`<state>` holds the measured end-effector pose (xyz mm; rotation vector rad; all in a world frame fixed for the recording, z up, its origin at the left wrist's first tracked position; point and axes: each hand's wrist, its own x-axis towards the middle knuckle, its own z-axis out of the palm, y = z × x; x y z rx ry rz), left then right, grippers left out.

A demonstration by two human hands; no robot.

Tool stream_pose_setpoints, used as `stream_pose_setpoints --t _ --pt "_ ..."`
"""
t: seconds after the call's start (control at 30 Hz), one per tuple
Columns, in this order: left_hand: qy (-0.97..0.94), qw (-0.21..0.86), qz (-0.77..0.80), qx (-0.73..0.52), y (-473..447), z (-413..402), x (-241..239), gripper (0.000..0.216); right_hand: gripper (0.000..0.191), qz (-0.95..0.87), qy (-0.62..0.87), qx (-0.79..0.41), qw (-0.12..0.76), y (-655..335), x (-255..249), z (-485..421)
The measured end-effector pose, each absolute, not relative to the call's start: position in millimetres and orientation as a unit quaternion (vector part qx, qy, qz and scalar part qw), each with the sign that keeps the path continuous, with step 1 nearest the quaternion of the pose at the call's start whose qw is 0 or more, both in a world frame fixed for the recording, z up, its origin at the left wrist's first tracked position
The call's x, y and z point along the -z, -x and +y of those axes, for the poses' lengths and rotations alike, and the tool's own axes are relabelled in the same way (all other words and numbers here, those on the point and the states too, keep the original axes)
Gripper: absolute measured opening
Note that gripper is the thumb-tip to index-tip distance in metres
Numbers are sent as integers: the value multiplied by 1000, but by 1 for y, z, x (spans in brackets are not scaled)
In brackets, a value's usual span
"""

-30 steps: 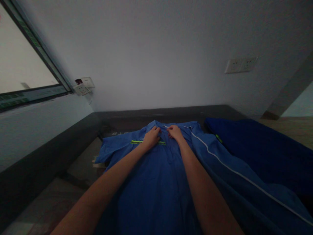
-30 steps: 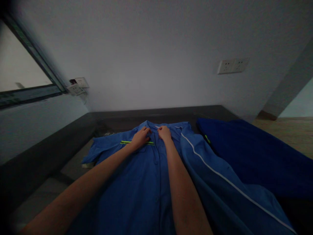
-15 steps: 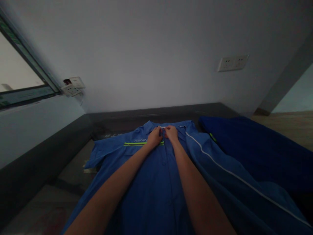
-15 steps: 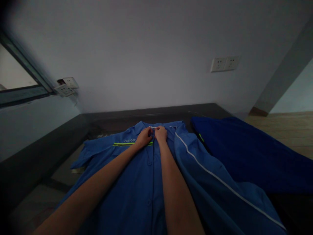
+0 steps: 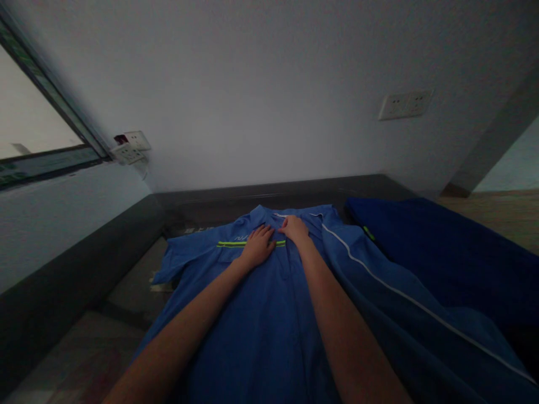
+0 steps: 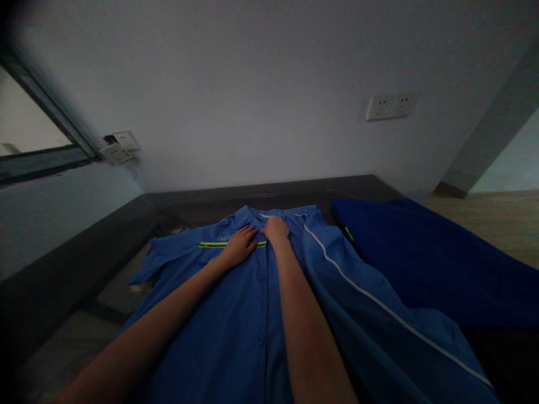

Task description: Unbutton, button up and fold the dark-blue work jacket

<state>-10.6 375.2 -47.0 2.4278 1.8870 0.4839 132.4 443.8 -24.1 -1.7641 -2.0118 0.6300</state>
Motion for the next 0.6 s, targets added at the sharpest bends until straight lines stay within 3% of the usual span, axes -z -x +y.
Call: stream_pose_setpoints --t 0.2,0.6 --pt "-761 -14 635 -132 8 369 52 46 30 -722 649 -191 143 -134 20 438" --pt "-755 -28 636 -157 8 368 54 45 30 -760 629 -140 86 -124 -16 408"
